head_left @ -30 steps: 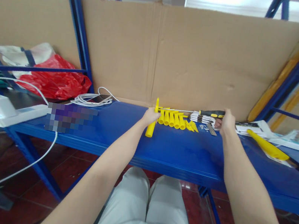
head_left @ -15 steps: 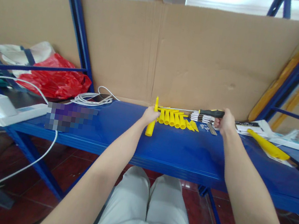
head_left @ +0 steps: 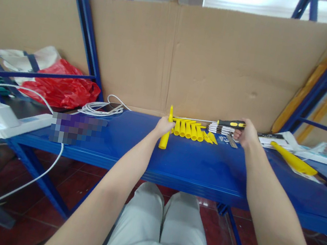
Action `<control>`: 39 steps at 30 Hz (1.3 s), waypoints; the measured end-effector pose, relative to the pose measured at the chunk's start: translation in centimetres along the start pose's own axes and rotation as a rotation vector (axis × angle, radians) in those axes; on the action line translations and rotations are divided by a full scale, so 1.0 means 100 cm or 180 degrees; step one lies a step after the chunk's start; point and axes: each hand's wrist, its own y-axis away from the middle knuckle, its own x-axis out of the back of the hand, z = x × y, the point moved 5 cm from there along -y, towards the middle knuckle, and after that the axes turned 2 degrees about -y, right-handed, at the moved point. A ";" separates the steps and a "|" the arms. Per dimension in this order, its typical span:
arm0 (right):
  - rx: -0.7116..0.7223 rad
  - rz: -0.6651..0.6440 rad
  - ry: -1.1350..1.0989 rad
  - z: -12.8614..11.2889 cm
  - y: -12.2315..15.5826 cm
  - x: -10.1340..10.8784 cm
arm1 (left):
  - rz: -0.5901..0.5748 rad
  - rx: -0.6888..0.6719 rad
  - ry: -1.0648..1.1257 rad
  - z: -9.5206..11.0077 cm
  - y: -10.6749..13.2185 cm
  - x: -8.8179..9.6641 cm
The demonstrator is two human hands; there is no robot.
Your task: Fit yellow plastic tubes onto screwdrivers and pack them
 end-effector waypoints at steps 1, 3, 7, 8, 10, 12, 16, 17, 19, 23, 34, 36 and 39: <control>-0.0020 -0.0034 -0.0025 -0.001 0.000 -0.001 | -0.0004 -0.0009 -0.0006 0.000 0.000 0.000; -0.0092 -0.0112 -0.0068 -0.002 -0.001 -0.001 | -0.0012 -0.0024 -0.0007 0.001 0.001 -0.001; 0.0093 -0.0176 -0.0259 -0.007 -0.003 -0.002 | -0.0033 -0.0031 0.0031 0.003 0.003 -0.001; 0.0125 -0.0135 -0.0303 -0.007 -0.003 -0.001 | -0.0043 -0.0030 0.0040 0.004 0.004 -0.001; 0.0165 -0.0041 -0.0409 -0.008 -0.001 -0.001 | -0.0063 -0.0033 0.0039 0.005 0.005 -0.001; 0.0187 0.0049 -0.0560 -0.009 0.002 -0.001 | -0.0086 -0.0046 0.0017 0.006 0.004 -0.002; 0.0161 0.0242 -0.0866 -0.013 0.011 -0.002 | -0.0152 -0.0086 0.0030 0.006 0.003 -0.005; 0.0150 0.0255 -0.0891 -0.014 0.013 -0.002 | -0.0162 -0.0089 0.0049 0.006 0.003 -0.006; 0.0132 0.0282 -0.0875 -0.014 0.015 -0.003 | -0.0166 -0.0073 0.0083 0.005 0.002 -0.006; 0.0108 0.0366 -0.0815 -0.014 0.015 -0.002 | -0.0148 -0.0026 0.0134 0.004 0.003 -0.006; 0.0208 0.0640 -0.0065 -0.006 0.002 0.003 | -0.0140 -0.0053 0.0153 0.005 0.003 -0.006; 0.0209 0.0818 0.0177 -0.006 0.005 0.004 | -0.0126 -0.0042 0.0151 0.004 0.002 -0.005; 0.0222 0.0903 0.0403 -0.004 0.009 0.007 | -0.0099 -0.0030 0.0141 0.004 0.001 -0.005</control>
